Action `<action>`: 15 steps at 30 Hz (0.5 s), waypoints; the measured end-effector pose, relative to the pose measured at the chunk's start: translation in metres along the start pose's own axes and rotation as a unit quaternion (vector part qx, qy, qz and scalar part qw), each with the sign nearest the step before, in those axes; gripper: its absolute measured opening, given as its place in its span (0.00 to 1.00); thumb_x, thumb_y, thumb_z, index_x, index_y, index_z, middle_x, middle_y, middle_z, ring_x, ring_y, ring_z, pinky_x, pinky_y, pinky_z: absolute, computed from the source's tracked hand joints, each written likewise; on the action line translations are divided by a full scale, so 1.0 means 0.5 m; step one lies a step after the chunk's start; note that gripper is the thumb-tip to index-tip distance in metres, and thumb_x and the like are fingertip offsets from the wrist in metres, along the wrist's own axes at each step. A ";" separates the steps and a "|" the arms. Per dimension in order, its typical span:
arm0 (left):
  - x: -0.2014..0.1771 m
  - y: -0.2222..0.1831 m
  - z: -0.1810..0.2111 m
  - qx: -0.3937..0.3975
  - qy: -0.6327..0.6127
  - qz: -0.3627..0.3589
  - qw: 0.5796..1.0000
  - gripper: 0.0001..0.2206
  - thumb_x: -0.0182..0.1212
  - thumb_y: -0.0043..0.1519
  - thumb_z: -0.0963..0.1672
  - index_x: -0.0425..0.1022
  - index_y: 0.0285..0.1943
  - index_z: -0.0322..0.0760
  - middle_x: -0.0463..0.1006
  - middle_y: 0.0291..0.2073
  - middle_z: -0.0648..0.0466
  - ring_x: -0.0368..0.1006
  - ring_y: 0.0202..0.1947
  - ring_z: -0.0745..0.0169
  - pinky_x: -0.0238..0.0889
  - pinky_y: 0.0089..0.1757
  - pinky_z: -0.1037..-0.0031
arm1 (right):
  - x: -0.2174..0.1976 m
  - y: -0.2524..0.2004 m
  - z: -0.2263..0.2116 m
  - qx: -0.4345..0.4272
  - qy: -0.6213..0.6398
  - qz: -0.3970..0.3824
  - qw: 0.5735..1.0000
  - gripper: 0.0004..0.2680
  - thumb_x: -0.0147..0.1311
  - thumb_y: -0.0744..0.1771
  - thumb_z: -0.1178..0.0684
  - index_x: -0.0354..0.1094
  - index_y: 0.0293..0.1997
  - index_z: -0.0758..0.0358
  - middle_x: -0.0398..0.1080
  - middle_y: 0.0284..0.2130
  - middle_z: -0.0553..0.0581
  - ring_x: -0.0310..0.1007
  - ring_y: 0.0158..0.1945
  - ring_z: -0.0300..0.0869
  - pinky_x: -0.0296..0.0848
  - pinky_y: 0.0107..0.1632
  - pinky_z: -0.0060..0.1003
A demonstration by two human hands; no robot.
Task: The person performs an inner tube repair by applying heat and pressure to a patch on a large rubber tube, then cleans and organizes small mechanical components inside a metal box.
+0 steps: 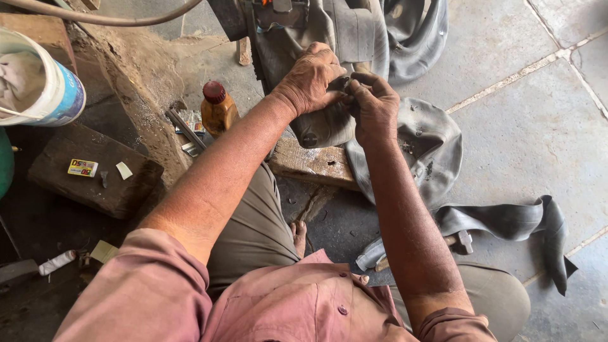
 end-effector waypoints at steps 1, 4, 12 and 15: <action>-0.001 0.000 -0.002 -0.004 -0.002 0.005 1.000 0.20 0.80 0.51 0.48 0.84 0.49 0.36 0.79 0.46 0.50 0.65 0.59 0.50 0.57 0.61 0.63 | 0.002 0.002 -0.004 -0.010 -0.004 -0.002 1.000 0.10 0.60 0.69 0.61 0.70 0.54 0.71 0.77 0.36 0.58 0.76 0.31 0.37 0.77 0.35 0.31; 0.009 0.006 -0.006 -0.020 -0.007 -0.010 1.000 0.21 0.80 0.51 0.49 0.83 0.49 0.34 0.79 0.44 0.50 0.66 0.57 0.50 0.58 0.62 0.63 | 0.006 0.001 -0.014 -0.029 -0.011 -0.008 0.999 0.09 0.60 0.69 0.61 0.70 0.54 0.72 0.77 0.35 0.58 0.76 0.30 0.37 0.76 0.33 0.31; 0.004 0.005 -0.006 -0.001 -0.013 0.013 1.000 0.20 0.81 0.50 0.48 0.84 0.49 0.35 0.80 0.44 0.52 0.66 0.58 0.51 0.59 0.62 0.64 | 0.020 -0.002 -0.019 -0.046 -0.058 -0.008 0.997 0.08 0.60 0.69 0.61 0.70 0.52 0.71 0.77 0.34 0.56 0.75 0.29 0.35 0.74 0.31 0.27; 0.002 -0.003 -0.006 -0.005 -0.011 0.015 1.000 0.21 0.81 0.50 0.48 0.84 0.49 0.35 0.80 0.45 0.52 0.66 0.59 0.51 0.58 0.62 0.63 | 0.031 -0.003 -0.027 -0.075 -0.097 -0.024 0.992 0.07 0.59 0.69 0.61 0.71 0.51 0.71 0.78 0.36 0.57 0.75 0.30 0.34 0.73 0.32 0.27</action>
Point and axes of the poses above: each hand's wrist, its own y-axis towards the middle knuckle, its own x-axis out of the palm, z = x × y, the point moved 9 cm from there along y, towards the middle knuckle
